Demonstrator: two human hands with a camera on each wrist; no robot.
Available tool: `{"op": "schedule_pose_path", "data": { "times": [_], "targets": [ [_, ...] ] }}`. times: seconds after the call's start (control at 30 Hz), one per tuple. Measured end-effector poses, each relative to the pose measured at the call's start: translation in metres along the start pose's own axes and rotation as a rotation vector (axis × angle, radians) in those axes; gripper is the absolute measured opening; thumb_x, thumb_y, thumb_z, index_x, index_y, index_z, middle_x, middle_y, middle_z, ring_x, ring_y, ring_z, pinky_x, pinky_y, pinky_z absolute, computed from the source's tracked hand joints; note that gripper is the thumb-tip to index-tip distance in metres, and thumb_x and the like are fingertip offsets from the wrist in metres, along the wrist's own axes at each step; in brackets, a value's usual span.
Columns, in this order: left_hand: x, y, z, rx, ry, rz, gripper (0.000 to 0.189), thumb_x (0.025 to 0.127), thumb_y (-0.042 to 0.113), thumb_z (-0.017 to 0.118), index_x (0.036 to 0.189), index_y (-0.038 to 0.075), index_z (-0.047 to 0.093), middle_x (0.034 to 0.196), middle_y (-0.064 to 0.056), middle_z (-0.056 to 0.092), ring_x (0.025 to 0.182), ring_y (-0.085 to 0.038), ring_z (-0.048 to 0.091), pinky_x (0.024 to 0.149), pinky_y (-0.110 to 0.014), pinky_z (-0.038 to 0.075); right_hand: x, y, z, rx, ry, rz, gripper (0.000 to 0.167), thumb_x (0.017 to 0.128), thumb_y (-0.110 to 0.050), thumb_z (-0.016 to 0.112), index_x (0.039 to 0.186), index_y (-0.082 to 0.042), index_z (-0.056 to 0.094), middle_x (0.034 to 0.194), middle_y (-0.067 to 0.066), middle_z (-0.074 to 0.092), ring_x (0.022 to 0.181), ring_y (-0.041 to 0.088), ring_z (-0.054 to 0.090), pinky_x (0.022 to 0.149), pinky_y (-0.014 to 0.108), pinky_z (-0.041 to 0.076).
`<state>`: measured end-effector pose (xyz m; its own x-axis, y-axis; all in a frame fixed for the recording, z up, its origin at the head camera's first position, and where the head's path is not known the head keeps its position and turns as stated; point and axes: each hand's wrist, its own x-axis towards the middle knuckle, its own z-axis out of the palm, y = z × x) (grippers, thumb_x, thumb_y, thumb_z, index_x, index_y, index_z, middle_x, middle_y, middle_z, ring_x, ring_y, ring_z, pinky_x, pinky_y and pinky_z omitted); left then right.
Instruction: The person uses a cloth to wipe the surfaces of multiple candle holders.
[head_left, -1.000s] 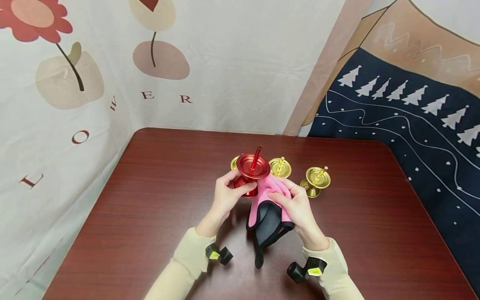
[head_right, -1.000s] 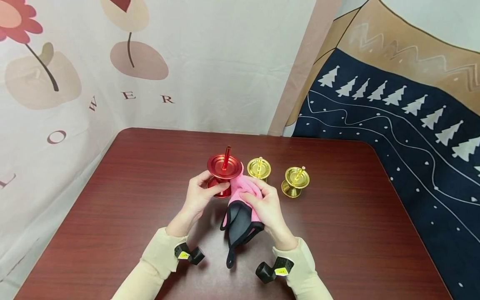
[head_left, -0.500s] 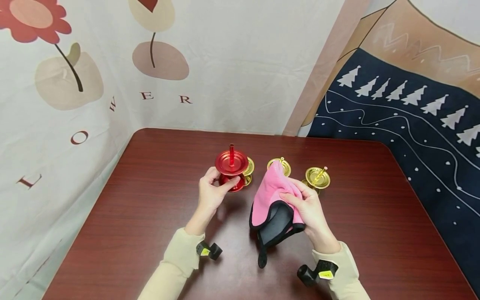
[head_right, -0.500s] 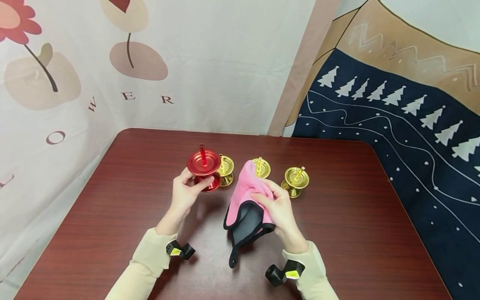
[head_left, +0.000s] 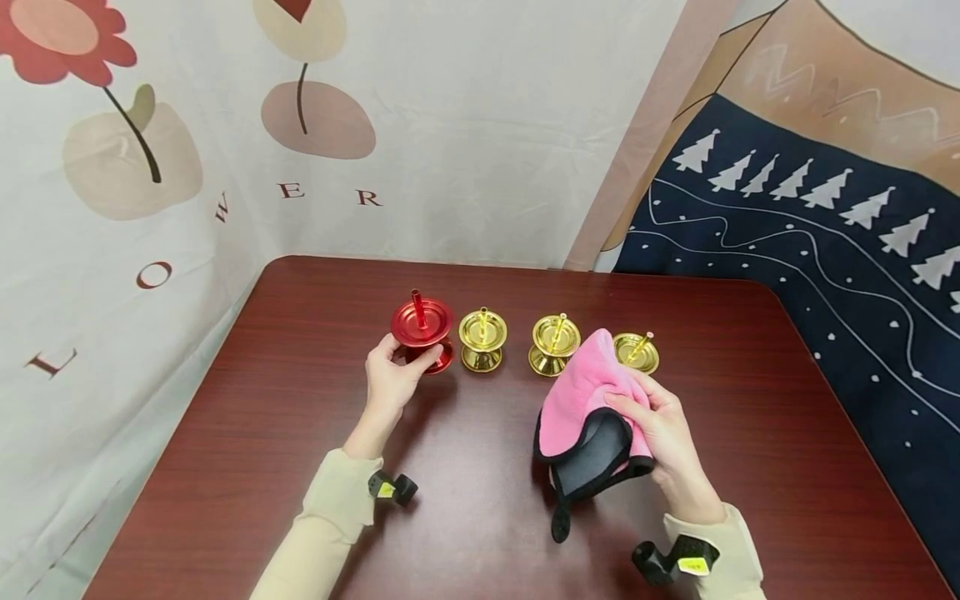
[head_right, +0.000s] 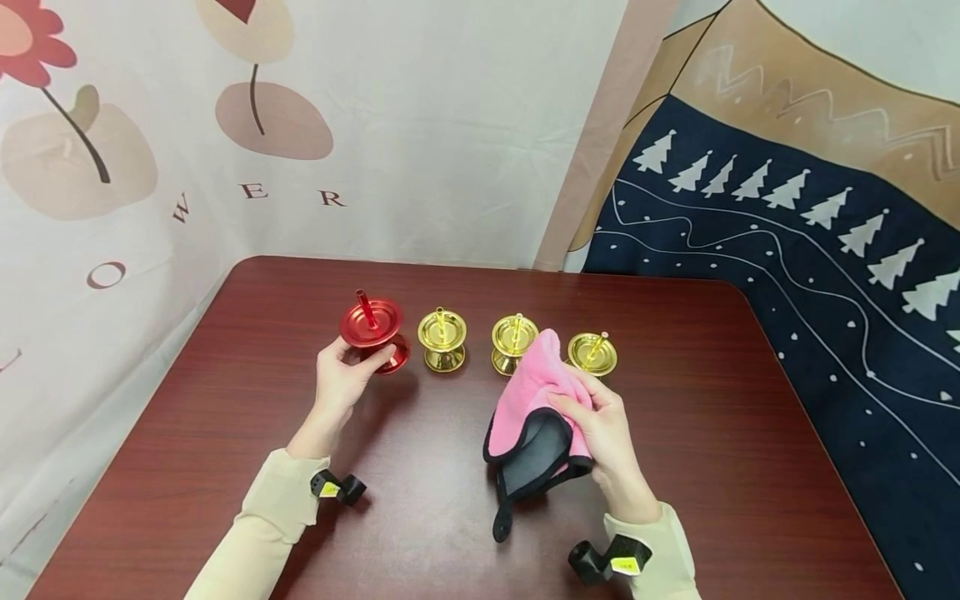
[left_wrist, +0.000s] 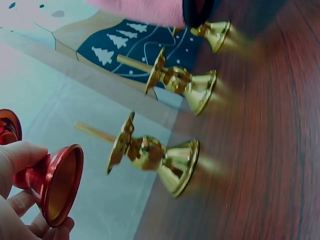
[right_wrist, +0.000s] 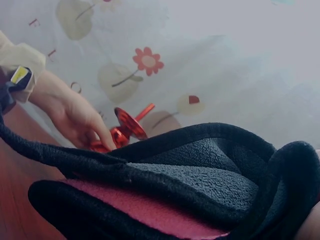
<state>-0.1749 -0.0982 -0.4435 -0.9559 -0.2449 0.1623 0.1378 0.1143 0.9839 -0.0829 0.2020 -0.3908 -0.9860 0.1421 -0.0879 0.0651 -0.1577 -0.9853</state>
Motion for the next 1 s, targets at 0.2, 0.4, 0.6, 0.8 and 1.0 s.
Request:
{"op": "schedule_pose_path", "data": {
  "times": [0.2,0.4,0.6,0.8,1.0],
  "targets": [
    [0.010,-0.006,-0.009,0.082,0.011,-0.040,0.036,0.073,0.003,0.077,0.106,-0.003,0.064,0.104,-0.019,0.065,0.090,-0.022,0.061,0.075,-0.016,0.047,-0.002,0.005,-0.020,0.076,-0.019,0.001,0.034,0.087,0.005,0.058,0.098,-0.024,0.072,0.088,-0.006,0.067,0.076,0.007,0.061,0.067,0.019,0.051],
    [0.016,-0.012,-0.013,0.078,0.007,-0.074,0.040,0.075,0.004,0.076,0.112,-0.003,0.063,0.110,-0.020,0.063,0.098,-0.027,0.060,0.081,-0.022,0.048,-0.006,0.011,-0.043,0.122,-0.030,-0.005,0.036,0.089,0.007,0.053,0.101,-0.023,0.071,0.090,-0.005,0.068,0.076,0.006,0.062,0.067,0.019,0.051],
    [0.019,-0.017,-0.016,0.108,0.008,-0.097,0.039,0.076,0.007,0.076,0.113,0.000,0.063,0.111,-0.018,0.064,0.098,-0.025,0.059,0.077,-0.016,0.045,-0.012,0.016,-0.067,0.156,-0.009,-0.009,0.035,0.091,0.005,0.051,0.101,-0.022,0.072,0.090,-0.006,0.067,0.076,0.006,0.061,0.067,0.018,0.051],
    [0.022,-0.021,-0.018,0.129,0.027,-0.104,0.039,0.076,0.008,0.075,0.112,-0.001,0.063,0.112,-0.020,0.063,0.102,-0.027,0.055,0.089,-0.035,0.043,-0.015,0.018,-0.092,0.254,-0.016,-0.047,0.036,0.092,0.007,0.046,0.104,-0.015,0.071,0.090,-0.002,0.068,0.075,0.009,0.064,0.068,0.019,0.052],
    [0.025,-0.027,-0.019,0.120,0.039,-0.148,0.040,0.076,0.008,0.075,0.113,0.000,0.063,0.113,-0.021,0.062,0.104,-0.028,0.054,0.092,-0.038,0.041,-0.014,0.023,-0.115,0.393,-0.051,-0.071,0.039,0.093,0.011,0.038,0.105,-0.008,0.070,0.091,0.003,0.070,0.078,0.012,0.066,0.070,0.020,0.052]
  ]
}}
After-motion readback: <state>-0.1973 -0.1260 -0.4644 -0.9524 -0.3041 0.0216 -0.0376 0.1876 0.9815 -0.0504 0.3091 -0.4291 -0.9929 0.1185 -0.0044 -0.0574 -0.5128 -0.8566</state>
